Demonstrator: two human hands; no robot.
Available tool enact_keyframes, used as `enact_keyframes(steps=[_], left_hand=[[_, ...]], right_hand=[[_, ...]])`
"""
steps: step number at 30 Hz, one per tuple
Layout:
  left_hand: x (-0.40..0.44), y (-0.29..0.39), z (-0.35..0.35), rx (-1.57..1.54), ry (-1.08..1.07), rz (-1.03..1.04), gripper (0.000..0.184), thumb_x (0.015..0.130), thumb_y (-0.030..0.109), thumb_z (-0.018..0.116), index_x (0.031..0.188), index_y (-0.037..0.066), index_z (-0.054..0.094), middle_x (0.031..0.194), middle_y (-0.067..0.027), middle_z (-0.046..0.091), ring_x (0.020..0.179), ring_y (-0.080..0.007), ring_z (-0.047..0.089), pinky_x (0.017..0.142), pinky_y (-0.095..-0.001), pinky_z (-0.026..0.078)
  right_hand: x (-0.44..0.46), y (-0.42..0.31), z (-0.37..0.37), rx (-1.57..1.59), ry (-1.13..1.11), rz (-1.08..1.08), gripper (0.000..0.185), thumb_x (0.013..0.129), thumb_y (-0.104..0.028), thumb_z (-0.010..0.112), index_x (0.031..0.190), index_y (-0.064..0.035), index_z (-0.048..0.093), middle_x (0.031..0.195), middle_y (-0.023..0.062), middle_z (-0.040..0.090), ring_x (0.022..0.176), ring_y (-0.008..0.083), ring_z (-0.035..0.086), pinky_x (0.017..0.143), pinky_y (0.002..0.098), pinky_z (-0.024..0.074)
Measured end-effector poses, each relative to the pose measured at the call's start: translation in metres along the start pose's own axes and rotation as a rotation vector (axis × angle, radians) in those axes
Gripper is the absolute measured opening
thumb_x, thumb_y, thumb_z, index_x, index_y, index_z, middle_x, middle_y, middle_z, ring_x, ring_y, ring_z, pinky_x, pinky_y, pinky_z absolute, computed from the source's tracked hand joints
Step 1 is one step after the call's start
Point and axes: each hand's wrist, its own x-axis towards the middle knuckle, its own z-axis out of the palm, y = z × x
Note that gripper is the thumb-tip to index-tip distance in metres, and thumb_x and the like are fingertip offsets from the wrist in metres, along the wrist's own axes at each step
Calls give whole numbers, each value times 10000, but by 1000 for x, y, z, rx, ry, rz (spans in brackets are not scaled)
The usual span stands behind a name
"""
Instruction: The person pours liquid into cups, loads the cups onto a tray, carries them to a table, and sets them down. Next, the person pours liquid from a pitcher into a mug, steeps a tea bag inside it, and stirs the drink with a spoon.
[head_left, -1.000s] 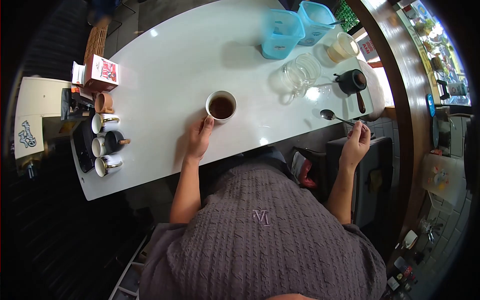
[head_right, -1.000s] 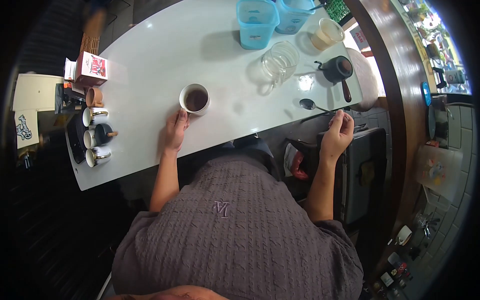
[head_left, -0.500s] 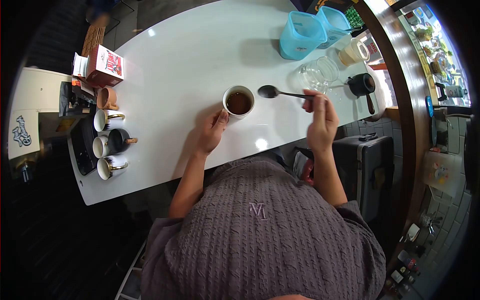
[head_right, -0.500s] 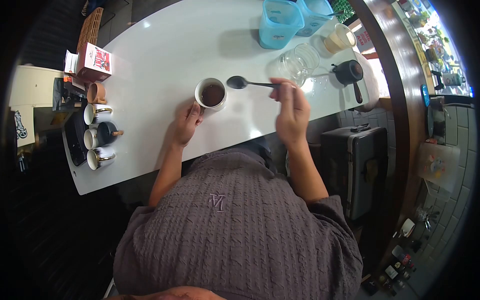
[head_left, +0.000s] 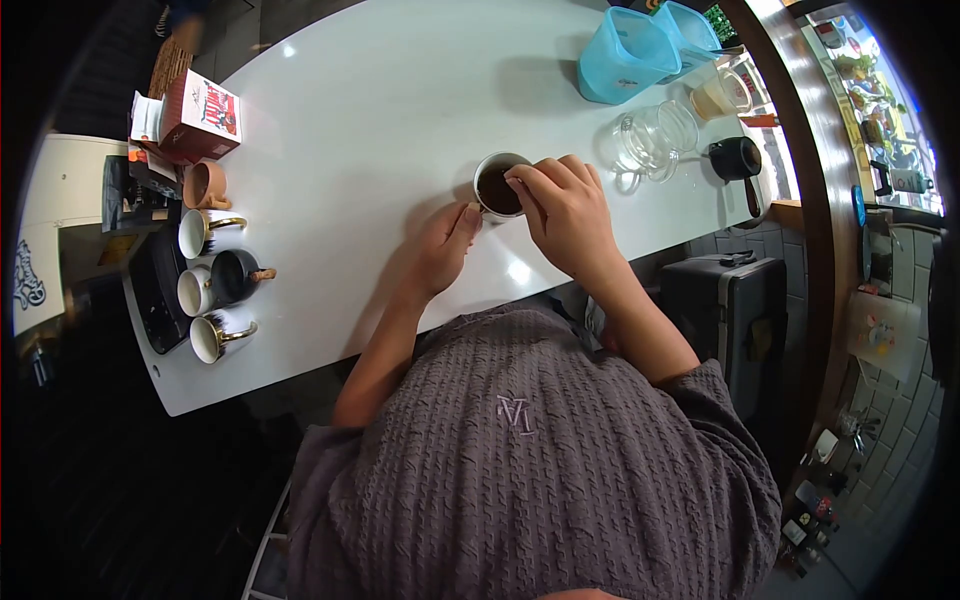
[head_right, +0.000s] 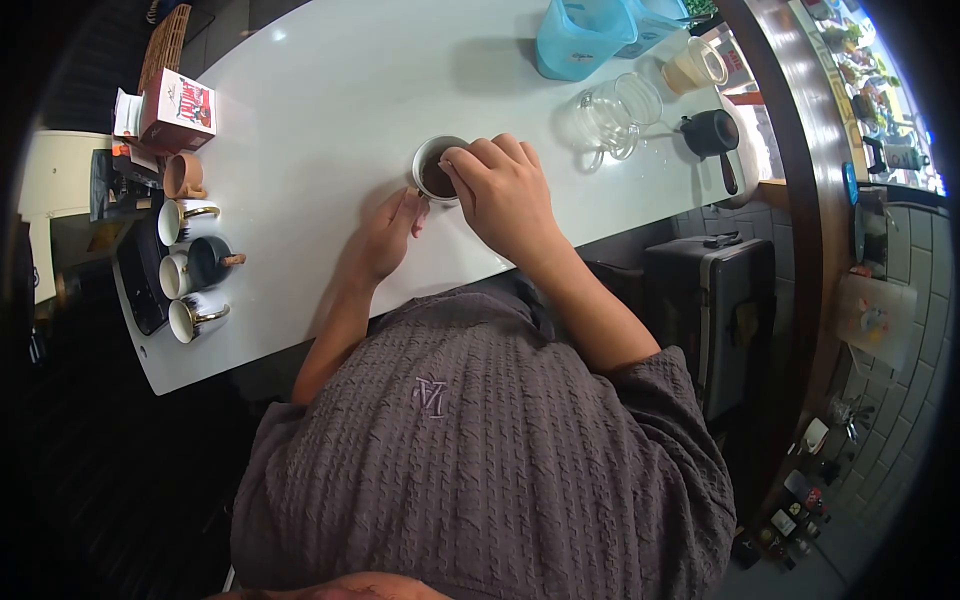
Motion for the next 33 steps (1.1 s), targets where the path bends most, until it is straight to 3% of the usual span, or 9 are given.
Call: enact_keyframes(steps=[2,9,11,21,24,26,33], left_hand=[[-1,6,0,72,-27,-73,388,1029,372,330,849,68,489,751,12,447,692,-88,417,662,-237,378],[-1,12,-3,155,-53,-96,402,1027,391,326,849,70,488,749,16,442,696,-88,414,670,-239,380],[0,4,-2,92,14,-54,379,1002,351,439,826,30,538,693,16,458,630,-77,411,581,-250,371],[2,-2,-5,73,0,-2,385,998,340,459,820,8,540,683,2,461,626,-88,418,574,-265,368],[1,-1,-7,144,-62,-31,374,1026,352,372,816,64,489,730,19,437,675,-86,401,649,-245,380],[2,-5,-5,86,9,-9,379,994,332,469,819,4,542,682,-1,466,619,-90,420,572,-263,370],[2,-3,-4,30,9,-2,372,994,329,473,820,9,548,672,10,474,610,-80,425,561,-251,375]], right_hand=[[1,0,0,11,-11,17,81,818,-139,639,892,-108,657,800,17,608,780,216,543,730,345,414],[5,0,-2,119,-57,56,92,838,-132,619,894,-82,673,801,31,632,784,228,546,748,341,418],[6,0,-3,206,-118,65,99,850,-133,609,890,-74,677,805,42,642,788,239,548,767,343,419],[15,-7,-12,27,-215,-8,64,855,-131,599,857,-71,622,849,54,638,825,244,544,800,355,413],[14,-7,-8,-7,-180,-18,68,849,-132,605,887,-81,627,870,48,634,842,242,544,813,354,409],[14,-6,-7,81,-163,-23,86,849,-131,601,903,-74,635,860,51,634,847,243,547,820,357,409],[14,-1,-12,174,-284,-35,108,859,-139,590,917,-66,643,853,56,635,842,241,551,815,352,412]])
